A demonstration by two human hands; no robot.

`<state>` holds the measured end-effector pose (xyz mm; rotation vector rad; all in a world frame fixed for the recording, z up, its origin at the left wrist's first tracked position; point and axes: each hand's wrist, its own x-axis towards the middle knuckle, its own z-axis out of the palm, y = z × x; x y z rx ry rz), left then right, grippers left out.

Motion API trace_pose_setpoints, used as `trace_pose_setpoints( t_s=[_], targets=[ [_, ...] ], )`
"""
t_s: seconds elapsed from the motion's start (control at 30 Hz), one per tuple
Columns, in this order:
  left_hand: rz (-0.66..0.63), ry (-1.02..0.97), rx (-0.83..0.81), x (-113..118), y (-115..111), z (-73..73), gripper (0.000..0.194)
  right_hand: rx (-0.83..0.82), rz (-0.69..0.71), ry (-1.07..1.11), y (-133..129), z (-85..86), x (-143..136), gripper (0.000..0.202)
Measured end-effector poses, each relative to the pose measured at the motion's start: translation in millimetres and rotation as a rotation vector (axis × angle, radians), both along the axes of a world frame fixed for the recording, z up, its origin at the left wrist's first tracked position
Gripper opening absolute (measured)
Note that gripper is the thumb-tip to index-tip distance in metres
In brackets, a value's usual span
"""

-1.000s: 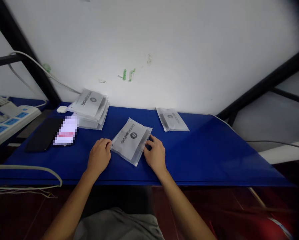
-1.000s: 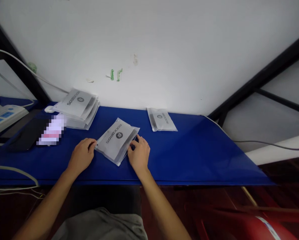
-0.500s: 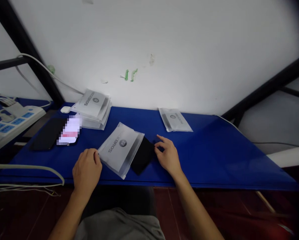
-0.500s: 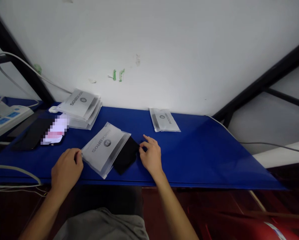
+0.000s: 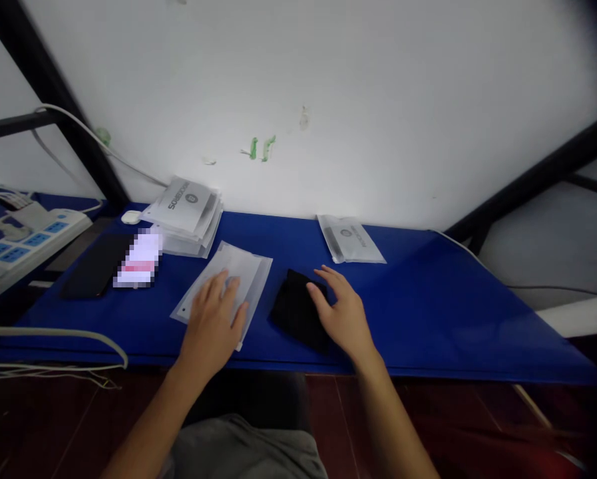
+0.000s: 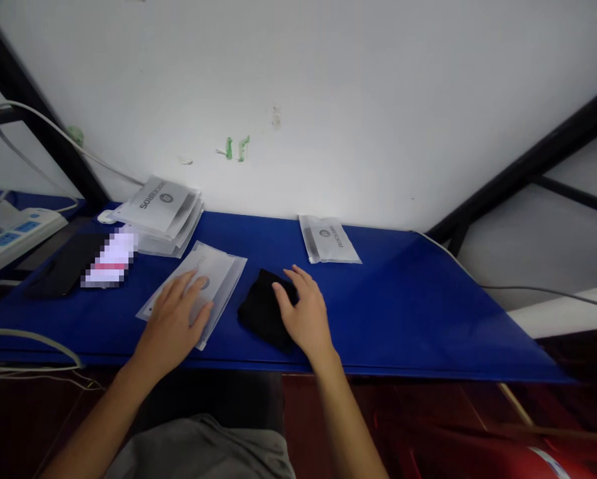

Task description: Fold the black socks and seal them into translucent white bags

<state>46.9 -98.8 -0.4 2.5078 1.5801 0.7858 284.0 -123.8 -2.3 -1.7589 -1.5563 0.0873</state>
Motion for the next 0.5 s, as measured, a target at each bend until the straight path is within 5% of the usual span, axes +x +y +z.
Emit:
trace_pose_setpoints(
  t_s=[0.23,0.5],
  targets=[
    [-0.126,0.12,-0.189,23.4,19.5,-14.1,0.042,-0.178,0.112,-0.166,-4.1,-15.2,-20.3,0.049],
    [-0.068,0.142,-0.143,20.2,3.9,-14.9,0.037,-0.172,0.121,-0.193,-1.0,-15.1,-16.7,0.048]
  ],
)
